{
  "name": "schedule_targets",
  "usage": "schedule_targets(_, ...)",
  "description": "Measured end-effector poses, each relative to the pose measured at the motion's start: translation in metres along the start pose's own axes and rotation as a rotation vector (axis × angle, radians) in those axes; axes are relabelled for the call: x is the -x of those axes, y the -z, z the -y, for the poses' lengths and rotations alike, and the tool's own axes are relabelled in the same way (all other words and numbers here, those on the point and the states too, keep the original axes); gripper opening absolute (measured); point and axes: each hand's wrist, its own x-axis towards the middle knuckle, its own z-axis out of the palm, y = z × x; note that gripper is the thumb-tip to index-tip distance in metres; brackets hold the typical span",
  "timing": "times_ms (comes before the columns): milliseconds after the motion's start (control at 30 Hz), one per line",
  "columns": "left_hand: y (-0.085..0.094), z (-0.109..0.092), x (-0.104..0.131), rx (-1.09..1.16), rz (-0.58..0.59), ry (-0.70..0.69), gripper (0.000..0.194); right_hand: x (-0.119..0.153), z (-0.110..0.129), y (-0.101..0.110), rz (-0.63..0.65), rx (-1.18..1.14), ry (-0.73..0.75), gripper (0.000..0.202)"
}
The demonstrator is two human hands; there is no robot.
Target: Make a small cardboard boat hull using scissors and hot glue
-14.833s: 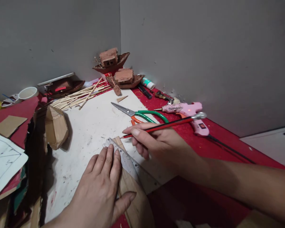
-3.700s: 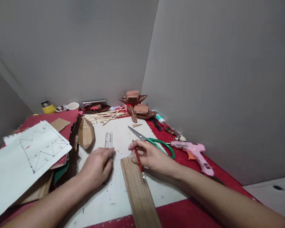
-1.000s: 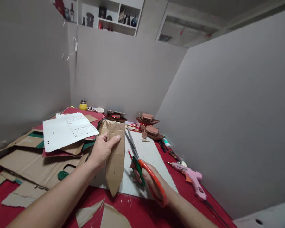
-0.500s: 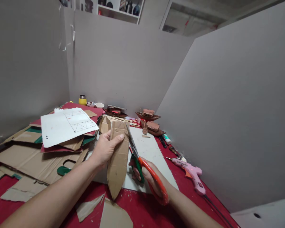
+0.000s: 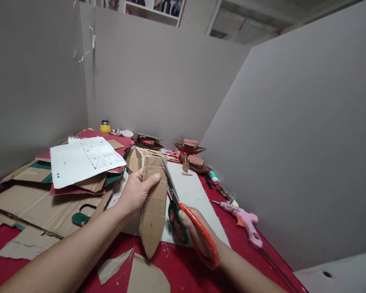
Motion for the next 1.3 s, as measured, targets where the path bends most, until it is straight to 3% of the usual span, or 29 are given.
schedule_targets(667, -0.003, -0.008, 0.001, 0.050, 0.000, 0.044, 0.033, 0.005, 0.009, -0.013, -0.087, 0.079, 0.005, 0.050)
schedule_targets(800, 0.001, -0.012, -0.004, 0.030, -0.034, -0.013, 0.031, 0.005, 0.007, -0.010, -0.033, 0.105, 0.000, 0.049)
schedule_targets(967, 0.003, -0.010, -0.004, -0.063, 0.019, -0.071, 0.029, 0.003, 0.005, -0.003, 0.023, 0.132, 0.035, 0.044)
schedule_targets(1300, 0.000, -0.004, -0.001, -0.115, 0.043, -0.076, 0.024, 0.004, 0.018, -0.009, -0.061, 0.195, -0.025, 0.051)
